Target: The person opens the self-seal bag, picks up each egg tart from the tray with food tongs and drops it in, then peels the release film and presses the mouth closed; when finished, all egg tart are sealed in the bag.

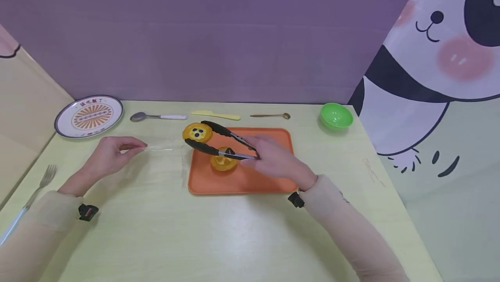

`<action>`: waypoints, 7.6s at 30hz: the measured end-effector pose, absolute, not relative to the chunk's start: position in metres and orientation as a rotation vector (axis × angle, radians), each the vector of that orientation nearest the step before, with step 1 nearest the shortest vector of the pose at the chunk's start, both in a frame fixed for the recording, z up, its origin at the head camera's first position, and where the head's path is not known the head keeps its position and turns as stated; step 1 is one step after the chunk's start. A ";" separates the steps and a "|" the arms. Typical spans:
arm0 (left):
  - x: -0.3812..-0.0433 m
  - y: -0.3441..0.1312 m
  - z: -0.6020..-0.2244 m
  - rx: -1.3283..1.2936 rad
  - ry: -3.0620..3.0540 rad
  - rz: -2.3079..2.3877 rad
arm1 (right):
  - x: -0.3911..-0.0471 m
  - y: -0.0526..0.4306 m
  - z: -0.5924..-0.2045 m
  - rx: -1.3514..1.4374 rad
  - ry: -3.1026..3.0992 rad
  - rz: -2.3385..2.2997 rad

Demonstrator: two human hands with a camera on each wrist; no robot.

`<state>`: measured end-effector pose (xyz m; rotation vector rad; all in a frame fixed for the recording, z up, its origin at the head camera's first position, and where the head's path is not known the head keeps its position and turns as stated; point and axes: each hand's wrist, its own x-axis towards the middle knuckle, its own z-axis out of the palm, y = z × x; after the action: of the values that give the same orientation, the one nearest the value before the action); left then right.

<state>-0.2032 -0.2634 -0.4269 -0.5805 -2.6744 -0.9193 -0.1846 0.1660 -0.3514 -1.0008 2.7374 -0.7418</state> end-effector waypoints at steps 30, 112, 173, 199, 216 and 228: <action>-0.204 -0.260 -0.425 -0.514 -2.668 -0.997 | -0.183 0.132 -0.358 -0.861 2.682 -0.372; -0.205 -0.254 -0.433 -0.402 -2.642 -1.134 | -0.217 0.087 -0.365 -0.969 2.485 -0.438; -0.203 -0.261 -0.437 -0.441 -2.473 -1.600 | -0.226 0.014 -0.385 -1.069 2.498 -0.226; -0.205 -0.256 -0.431 -0.312 -2.641 -1.435 | -0.221 0.052 -0.360 -0.971 2.510 -0.205; -0.207 -0.252 -0.431 -0.258 -2.703 -1.346 | -0.222 0.091 -0.352 -0.901 2.547 -0.319; -0.209 -0.254 -0.430 -0.256 -2.690 -1.328 | -0.215 0.145 -0.342 -0.896 2.601 -0.439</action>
<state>-0.2088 -0.2540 -0.4301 -0.2561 -2.6903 -1.3278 -0.2151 0.1450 -0.3415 -0.8957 2.6006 -0.4387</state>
